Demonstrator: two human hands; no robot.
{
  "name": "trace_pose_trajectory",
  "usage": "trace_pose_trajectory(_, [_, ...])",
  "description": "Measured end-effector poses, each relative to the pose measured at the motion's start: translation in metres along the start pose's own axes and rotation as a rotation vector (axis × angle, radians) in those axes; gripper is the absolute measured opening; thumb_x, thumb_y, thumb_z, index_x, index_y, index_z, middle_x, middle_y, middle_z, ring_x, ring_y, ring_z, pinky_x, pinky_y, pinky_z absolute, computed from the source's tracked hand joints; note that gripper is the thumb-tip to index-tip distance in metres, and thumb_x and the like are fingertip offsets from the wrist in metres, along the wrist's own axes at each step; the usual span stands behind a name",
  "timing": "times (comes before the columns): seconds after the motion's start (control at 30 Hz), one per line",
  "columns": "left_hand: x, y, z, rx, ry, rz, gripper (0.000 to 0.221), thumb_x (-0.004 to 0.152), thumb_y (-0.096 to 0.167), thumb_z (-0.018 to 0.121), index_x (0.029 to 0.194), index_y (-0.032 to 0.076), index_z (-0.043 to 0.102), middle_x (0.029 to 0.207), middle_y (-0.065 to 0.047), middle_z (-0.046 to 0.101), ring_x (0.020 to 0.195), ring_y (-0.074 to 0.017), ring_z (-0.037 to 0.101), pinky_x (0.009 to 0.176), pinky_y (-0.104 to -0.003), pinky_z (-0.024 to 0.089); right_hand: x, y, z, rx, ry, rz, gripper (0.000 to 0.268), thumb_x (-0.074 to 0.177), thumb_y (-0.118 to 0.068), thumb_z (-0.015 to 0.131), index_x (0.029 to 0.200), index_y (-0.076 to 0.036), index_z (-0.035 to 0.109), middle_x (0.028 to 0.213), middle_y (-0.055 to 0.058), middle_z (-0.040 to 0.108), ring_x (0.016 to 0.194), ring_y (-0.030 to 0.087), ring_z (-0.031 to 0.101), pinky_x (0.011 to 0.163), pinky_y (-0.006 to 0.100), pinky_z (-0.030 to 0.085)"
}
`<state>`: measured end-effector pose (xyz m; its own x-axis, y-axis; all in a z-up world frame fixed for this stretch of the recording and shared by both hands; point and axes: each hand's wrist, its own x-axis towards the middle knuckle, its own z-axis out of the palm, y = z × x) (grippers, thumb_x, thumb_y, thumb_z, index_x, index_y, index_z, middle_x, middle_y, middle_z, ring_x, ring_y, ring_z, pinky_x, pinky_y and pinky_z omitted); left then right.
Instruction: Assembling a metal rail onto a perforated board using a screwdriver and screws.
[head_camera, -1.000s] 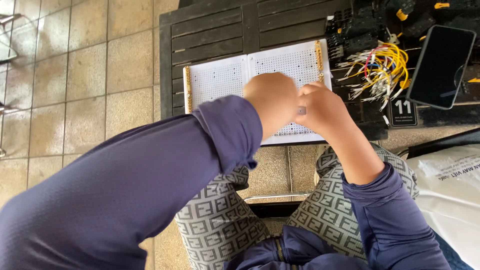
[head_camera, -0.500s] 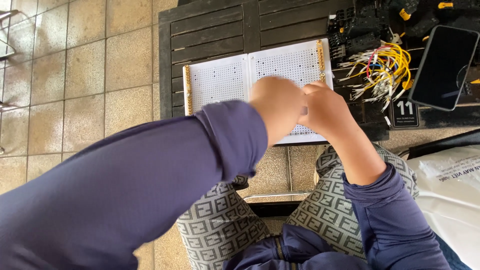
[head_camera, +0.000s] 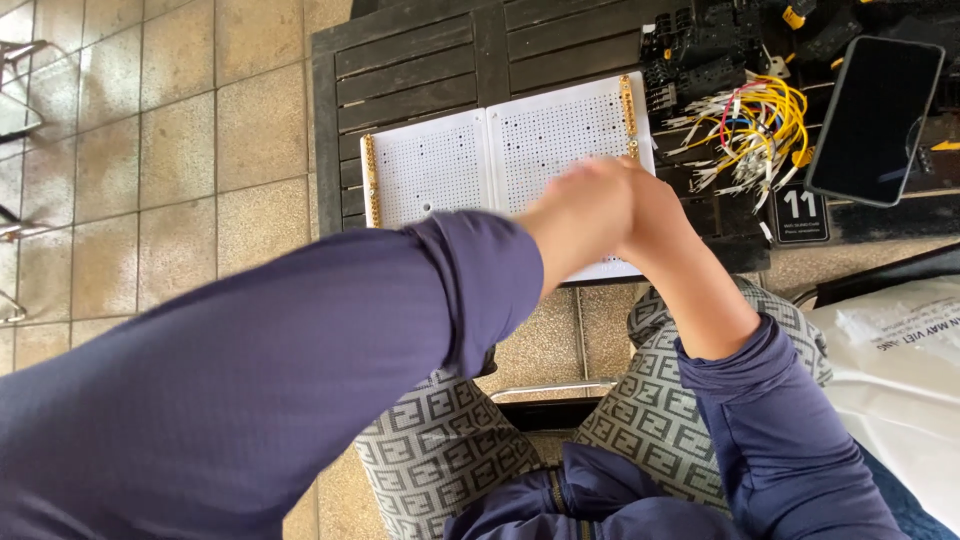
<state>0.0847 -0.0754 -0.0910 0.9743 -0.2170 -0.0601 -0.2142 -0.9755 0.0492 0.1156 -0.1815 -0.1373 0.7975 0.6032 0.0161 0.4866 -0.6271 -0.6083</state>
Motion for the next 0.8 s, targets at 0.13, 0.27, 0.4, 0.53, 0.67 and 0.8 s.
trace_pose_trajectory(0.13, [-0.005, -0.024, -0.077, -0.008, -0.318, 0.102, 0.018, 0.079, 0.002, 0.058, 0.092, -0.002, 0.071, 0.07, -0.009, 0.065, 0.068, -0.0325, 0.072, 0.063, -0.049, 0.06, -0.002, -0.048, -0.035, -0.069, -0.089, 0.108, 0.015, 0.084, -0.029, 0.067, 0.083, -0.016, 0.074, 0.103, -0.002, 0.068, 0.119, 0.025, 0.062, 0.087, 0.044, 0.058])
trace_pose_trajectory(0.27, [-0.009, -0.04, -0.095, -0.082, -0.441, -0.062, 0.01, 0.078, 0.008, 0.066, 0.079, 0.01, 0.076, 0.067, -0.006, 0.069, 0.063, -0.0277, 0.071, 0.064, -0.05, 0.062, -0.002, -0.038, -0.034, -0.242, -0.165, -0.014, 0.015, 0.081, -0.023, 0.072, 0.089, -0.014, 0.08, 0.1, 0.001, 0.073, 0.124, 0.025, 0.062, 0.088, 0.039, 0.057])
trace_pose_trajectory(0.4, [-0.004, -0.039, -0.076, 0.026, -0.507, 0.039, 0.016, 0.077, 0.002, 0.064, 0.083, 0.007, 0.078, 0.075, -0.01, 0.069, 0.068, -0.0314, 0.07, 0.067, -0.053, 0.061, 0.001, -0.021, -0.018, -0.217, -0.122, -0.034, 0.013, 0.081, -0.026, 0.076, 0.089, -0.017, 0.081, 0.098, 0.0, 0.074, 0.122, 0.024, 0.063, 0.089, 0.038, 0.058])
trace_pose_trajectory(0.53, [0.001, -0.023, -0.047, 0.223, -0.583, 0.271, 0.028, 0.076, -0.007, 0.058, 0.09, 0.004, 0.08, 0.084, -0.015, 0.071, 0.074, -0.0351, 0.069, 0.072, -0.056, 0.059, -0.003, -0.017, -0.017, -0.053, -0.087, 0.11, 0.018, 0.082, -0.023, 0.067, 0.096, -0.014, 0.075, 0.111, 0.001, 0.067, 0.114, 0.03, 0.064, 0.087, 0.047, 0.058])
trace_pose_trajectory(0.67, [0.001, -0.011, -0.035, 0.373, -0.502, 0.553, 0.032, 0.084, -0.003, 0.049, 0.09, 0.004, 0.079, 0.079, -0.012, 0.072, 0.07, -0.0277, 0.067, 0.075, -0.044, 0.059, 0.01, 0.014, 0.004, -0.14, -0.186, -0.019, 0.016, 0.085, -0.015, 0.065, 0.094, -0.009, 0.077, 0.105, 0.0, 0.072, 0.127, 0.022, 0.059, 0.095, 0.035, 0.055])
trace_pose_trajectory(0.8, [0.002, -0.02, -0.034, 0.48, -0.425, 0.742, 0.037, 0.09, -0.001, 0.042, 0.089, 0.004, 0.079, 0.075, -0.009, 0.072, 0.068, -0.0222, 0.065, 0.077, -0.035, 0.059, -0.001, 0.005, -0.009, 0.025, -0.176, 0.105, 0.027, 0.088, -0.014, 0.059, 0.111, -0.01, 0.073, 0.121, 0.008, 0.066, 0.119, 0.037, 0.062, 0.095, 0.049, 0.055])
